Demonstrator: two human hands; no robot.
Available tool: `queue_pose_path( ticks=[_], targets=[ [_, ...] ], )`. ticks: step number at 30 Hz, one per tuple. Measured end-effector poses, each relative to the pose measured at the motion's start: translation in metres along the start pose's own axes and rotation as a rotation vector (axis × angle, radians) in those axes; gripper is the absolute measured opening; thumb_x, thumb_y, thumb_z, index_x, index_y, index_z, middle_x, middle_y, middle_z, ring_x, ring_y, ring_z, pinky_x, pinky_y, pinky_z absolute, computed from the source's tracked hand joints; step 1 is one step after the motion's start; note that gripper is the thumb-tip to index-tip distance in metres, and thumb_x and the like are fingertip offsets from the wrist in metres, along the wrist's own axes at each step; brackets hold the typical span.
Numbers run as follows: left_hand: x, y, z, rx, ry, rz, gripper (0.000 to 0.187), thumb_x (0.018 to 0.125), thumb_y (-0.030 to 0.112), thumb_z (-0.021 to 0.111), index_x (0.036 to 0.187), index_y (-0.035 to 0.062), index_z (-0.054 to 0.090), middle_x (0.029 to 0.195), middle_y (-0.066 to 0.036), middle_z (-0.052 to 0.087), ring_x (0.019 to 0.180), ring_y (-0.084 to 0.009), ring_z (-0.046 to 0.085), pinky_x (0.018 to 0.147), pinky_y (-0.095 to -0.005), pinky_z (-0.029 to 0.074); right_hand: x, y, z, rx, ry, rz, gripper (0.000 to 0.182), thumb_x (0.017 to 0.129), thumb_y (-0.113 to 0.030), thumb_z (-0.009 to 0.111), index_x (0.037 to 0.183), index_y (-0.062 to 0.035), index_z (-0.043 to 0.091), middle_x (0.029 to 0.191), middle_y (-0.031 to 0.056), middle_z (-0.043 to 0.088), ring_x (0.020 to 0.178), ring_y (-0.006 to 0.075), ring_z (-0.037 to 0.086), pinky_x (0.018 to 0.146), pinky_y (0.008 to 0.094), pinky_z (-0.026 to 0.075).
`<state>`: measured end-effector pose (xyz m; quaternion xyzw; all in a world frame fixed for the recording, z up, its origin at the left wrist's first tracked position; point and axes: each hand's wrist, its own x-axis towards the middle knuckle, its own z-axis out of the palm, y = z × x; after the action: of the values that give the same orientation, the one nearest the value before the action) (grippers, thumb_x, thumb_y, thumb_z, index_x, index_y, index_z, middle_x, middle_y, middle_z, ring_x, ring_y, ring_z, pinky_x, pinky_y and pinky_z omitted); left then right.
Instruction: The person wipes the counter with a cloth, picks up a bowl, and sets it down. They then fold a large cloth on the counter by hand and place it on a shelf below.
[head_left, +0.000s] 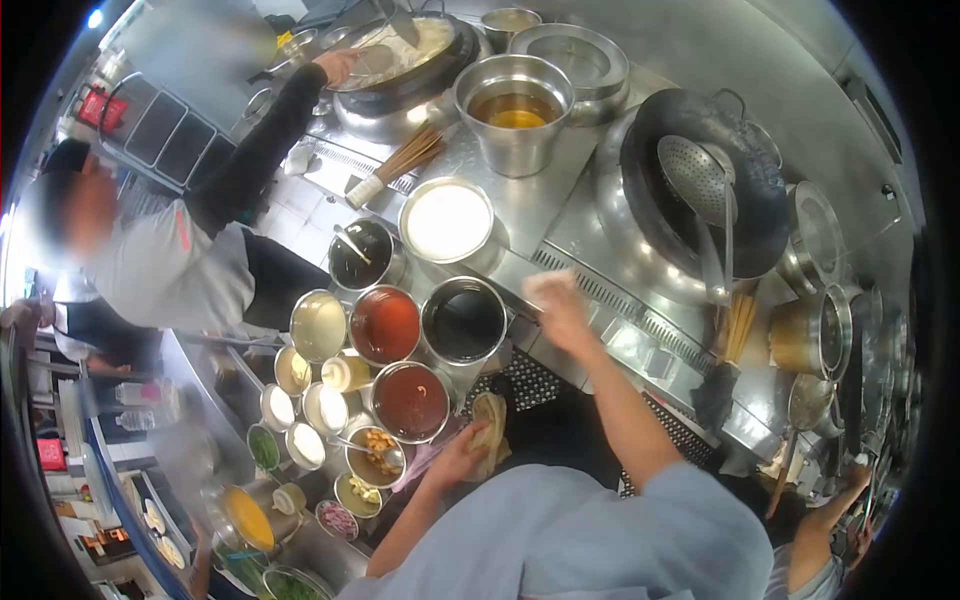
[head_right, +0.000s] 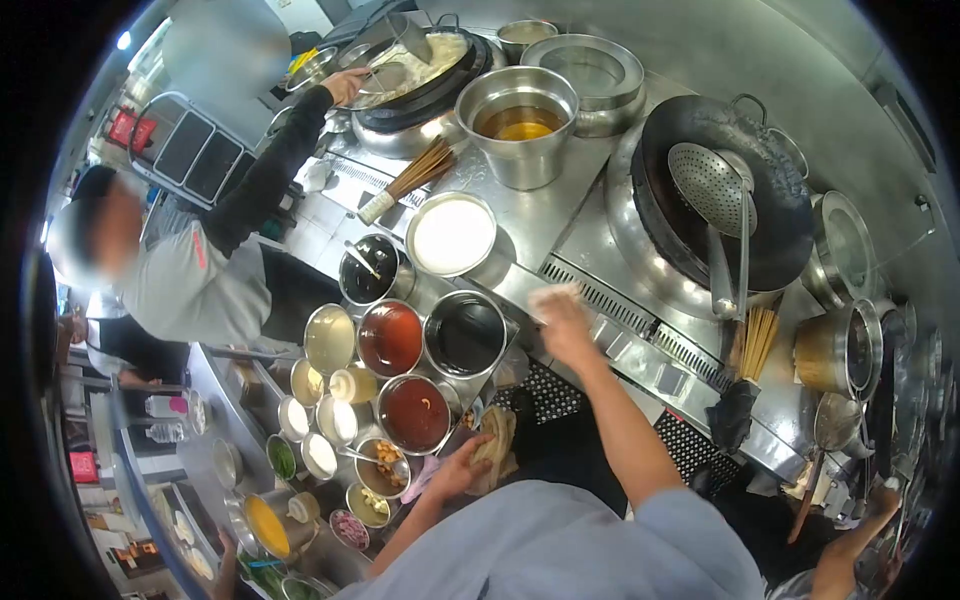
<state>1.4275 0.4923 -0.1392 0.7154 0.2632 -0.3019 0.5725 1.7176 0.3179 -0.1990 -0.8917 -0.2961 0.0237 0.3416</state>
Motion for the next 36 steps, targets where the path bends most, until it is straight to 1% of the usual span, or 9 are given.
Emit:
queue_pose_path(
  ticks=[2, 6, 11, 17, 21, 25, 27, 30, 36],
  targets=[
    [0.008, 0.001, -0.004, 0.003, 0.032, 0.102, 0.055, 0.09, 0.014, 0.065, 0.142, 0.014, 0.048, 0.132, -0.012, 0.058, 0.12, -0.023, 0.055, 0.101, -0.0351, 0.043, 0.032, -0.008, 0.055, -0.311, -0.238, -0.143, 0.082, 0.078, -0.009, 0.058, 0.155, -0.015, 0.029, 0.163, 0.0134, 0.018, 0.151, 0.0337, 0.012, 0.121, 0.0544, 0.008],
    [0.023, -0.041, 0.016, -0.263, 0.046, 0.108, 0.056, 0.089, 0.01, 0.067, 0.142, 0.0093, 0.048, 0.136, -0.014, 0.054, 0.125, -0.0238, 0.052, 0.106, -0.0351, 0.04, 0.068, 0.011, 0.047, -0.112, -0.437, -0.309, 0.07, 0.083, -0.007, 0.05, 0.151, -0.0164, 0.037, 0.162, 0.012, 0.022, 0.151, 0.0329, 0.014, 0.12, 0.0535, 0.014],
    [0.012, 0.002, 0.026, -0.013, -0.027, 0.182, 0.055, 0.09, 0.01, 0.063, 0.143, 0.0038, 0.045, 0.136, -0.014, 0.054, 0.126, -0.0241, 0.051, 0.106, -0.0337, 0.039, -0.01, 0.029, 0.007, -0.174, -0.138, -0.089, 0.057, 0.082, 0.002, 0.049, 0.136, -0.0146, 0.055, 0.15, 0.014, 0.043, 0.142, 0.0345, 0.034, 0.116, 0.0464, 0.028],
    [0.026, 0.036, 0.026, -0.044, -0.022, 0.477, 0.068, 0.087, 0.006, 0.063, 0.149, 0.0075, 0.036, 0.144, -0.015, 0.046, 0.132, -0.0242, 0.045, 0.111, -0.0338, 0.034, -0.076, -0.012, -0.061, 0.227, -0.329, 0.329, 0.031, 0.08, -0.002, 0.056, 0.108, -0.004, 0.068, 0.113, 0.0181, 0.065, 0.109, 0.0356, 0.059, 0.098, 0.0415, 0.045],
    [-0.012, 0.096, 0.01, -0.44, -0.069, 0.448, 0.081, 0.087, 0.01, 0.067, 0.155, 0.0093, 0.023, 0.151, -0.013, 0.037, 0.139, -0.0234, 0.038, 0.115, -0.035, 0.03, -0.12, 0.014, -0.121, -0.055, 0.359, 0.098, 0.034, 0.076, 0.004, 0.053, 0.107, 0.0, 0.066, 0.116, 0.0178, 0.063, 0.109, 0.0373, 0.057, 0.097, 0.0448, 0.045],
    [-0.036, 0.099, 0.01, -0.925, -0.187, 0.668, 0.094, 0.087, 0.032, 0.071, 0.156, 0.0035, 0.016, 0.156, -0.013, 0.031, 0.142, -0.0263, 0.035, 0.115, -0.0388, 0.03, -0.136, 0.057, -0.125, -0.438, -0.228, 0.127, 0.045, 0.082, -0.006, 0.058, 0.127, -0.0019, 0.059, 0.132, 0.0198, 0.055, 0.128, 0.0387, 0.046, 0.109, 0.0468, 0.035],
    [-0.023, 0.076, 0.026, -1.134, -0.246, 0.563, 0.068, 0.096, 0.027, 0.062, 0.151, 0.002, 0.031, 0.148, -0.013, 0.045, 0.137, -0.0248, 0.044, 0.113, -0.0405, 0.037, -0.12, 0.019, -0.132, -0.03, -0.061, 0.018, 0.06, 0.088, -0.025, 0.068, 0.14, -0.0039, 0.05, 0.144, 0.0192, 0.048, 0.135, 0.0366, 0.042, 0.111, 0.0456, 0.033],
    [-0.028, 0.076, 0.078, -1.105, -0.12, 0.64, 0.056, 0.093, 0.024, 0.067, 0.139, 0.0011, 0.047, 0.13, -0.008, 0.061, 0.115, -0.0156, 0.059, 0.101, -0.0336, 0.047, -0.109, -0.033, -0.096, 1.444, -0.544, 0.453, 0.055, 0.101, -0.035, 0.053, 0.146, -0.0049, 0.041, 0.146, 0.0114, 0.047, 0.132, 0.0258, 0.046, 0.108, 0.0396, 0.038],
    [-0.097, -0.02, 0.131, -0.786, 0.475, 0.505, 0.07, 0.084, 0.016, 0.075, 0.142, 0.002, 0.039, 0.137, -0.011, 0.052, 0.121, -0.0204, 0.053, 0.102, -0.0345, 0.045, -0.095, -0.155, -0.068, 0.714, -1.189, -0.22, 0.025, 0.096, -0.012, 0.055, 0.116, 0.0013, 0.062, 0.117, 0.0156, 0.066, 0.105, 0.023, 0.065, 0.089, 0.0378, 0.051]
  ],
)
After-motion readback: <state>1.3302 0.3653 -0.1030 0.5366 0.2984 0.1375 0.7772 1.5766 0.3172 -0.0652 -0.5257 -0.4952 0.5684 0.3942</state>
